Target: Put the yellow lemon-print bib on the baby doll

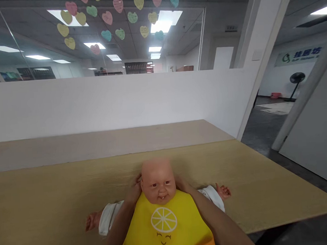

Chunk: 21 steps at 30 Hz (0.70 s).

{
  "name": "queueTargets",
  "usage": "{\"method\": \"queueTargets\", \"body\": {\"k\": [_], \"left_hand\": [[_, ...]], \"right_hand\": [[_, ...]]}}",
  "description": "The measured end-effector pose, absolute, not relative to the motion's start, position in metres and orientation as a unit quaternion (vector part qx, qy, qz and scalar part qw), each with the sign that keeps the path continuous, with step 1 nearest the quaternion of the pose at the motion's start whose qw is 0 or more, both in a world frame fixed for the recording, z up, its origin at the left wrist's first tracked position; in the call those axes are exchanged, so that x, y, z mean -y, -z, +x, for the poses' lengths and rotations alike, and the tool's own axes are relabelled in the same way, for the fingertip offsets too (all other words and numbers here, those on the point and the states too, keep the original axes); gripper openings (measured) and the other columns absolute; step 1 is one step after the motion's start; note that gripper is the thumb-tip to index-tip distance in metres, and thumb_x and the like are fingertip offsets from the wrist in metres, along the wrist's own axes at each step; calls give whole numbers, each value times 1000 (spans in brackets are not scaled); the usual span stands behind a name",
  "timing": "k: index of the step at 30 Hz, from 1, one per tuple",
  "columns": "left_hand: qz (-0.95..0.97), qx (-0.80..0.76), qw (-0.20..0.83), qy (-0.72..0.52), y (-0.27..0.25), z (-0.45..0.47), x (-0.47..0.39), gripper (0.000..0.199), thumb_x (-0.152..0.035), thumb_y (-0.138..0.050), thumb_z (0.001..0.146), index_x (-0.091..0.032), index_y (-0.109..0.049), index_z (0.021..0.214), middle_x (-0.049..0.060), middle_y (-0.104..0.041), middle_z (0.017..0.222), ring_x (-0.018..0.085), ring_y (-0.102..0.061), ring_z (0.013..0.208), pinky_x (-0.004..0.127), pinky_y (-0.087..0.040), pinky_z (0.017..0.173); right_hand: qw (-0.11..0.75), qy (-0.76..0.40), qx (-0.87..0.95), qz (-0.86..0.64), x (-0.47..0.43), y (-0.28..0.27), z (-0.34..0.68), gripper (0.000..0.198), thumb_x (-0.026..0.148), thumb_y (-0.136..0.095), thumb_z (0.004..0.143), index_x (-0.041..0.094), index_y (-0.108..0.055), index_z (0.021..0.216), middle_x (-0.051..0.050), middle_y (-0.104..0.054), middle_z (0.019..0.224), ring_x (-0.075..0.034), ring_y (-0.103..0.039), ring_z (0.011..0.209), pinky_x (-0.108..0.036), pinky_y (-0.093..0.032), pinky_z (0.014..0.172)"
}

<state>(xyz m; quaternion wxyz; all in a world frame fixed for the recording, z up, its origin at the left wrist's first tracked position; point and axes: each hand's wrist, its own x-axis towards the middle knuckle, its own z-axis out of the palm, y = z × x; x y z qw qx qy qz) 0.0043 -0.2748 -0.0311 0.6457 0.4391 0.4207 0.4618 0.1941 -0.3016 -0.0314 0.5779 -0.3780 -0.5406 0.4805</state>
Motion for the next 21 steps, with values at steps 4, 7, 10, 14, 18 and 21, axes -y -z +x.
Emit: {"method": "queueTargets", "body": {"k": [4,7,10,14,18,21], "left_hand": [[451,-429,631,-463,23,6,277,38,-24,-70,53,-16,-69,90,8,-75,82,30,-68,94,37,-56,78],[444,-428,634,-466,25,7,275,33,-21,-70,51,-17,-69,84,7,-75,78,29,-69,92,36,-56,76],[453,-428,630,-464,30,7,272,31,-23,-71,51,-17,-69,81,7,-75,78,29,-69,91,36,-56,76],[472,-447,611,-451,33,5,271,29,-25,-72,53,-17,-70,81,8,-75,79,29,-68,92,37,-55,78],[502,-448,588,-449,33,4,271,39,-36,-72,51,-16,-71,85,9,-75,84,30,-67,94,39,-54,82],[524,-429,584,-447,34,4,271,44,-44,-72,51,-16,-71,85,9,-75,87,31,-67,96,40,-53,84]], "right_hand": [[562,-504,578,-310,296,32,191,51,61,-69,66,24,-69,101,-7,-69,104,-28,-54,115,-44,-41,99],[568,-484,588,-311,293,35,191,50,60,-71,64,25,-70,99,-7,-69,105,-28,-55,114,-45,-44,96],[591,-452,591,-312,294,39,193,45,60,-71,64,25,-72,92,-5,-71,98,-27,-58,108,-43,-47,92],[610,-428,583,-324,298,43,195,41,59,-72,63,26,-72,87,-5,-71,93,-26,-61,102,-41,-49,88],[620,-419,569,-341,299,41,192,45,59,-73,61,25,-72,90,-6,-71,95,-25,-61,103,-39,-50,86],[636,-401,564,-342,296,38,188,44,59,-73,60,25,-71,88,-5,-71,94,-25,-61,104,-38,-51,84]]}}
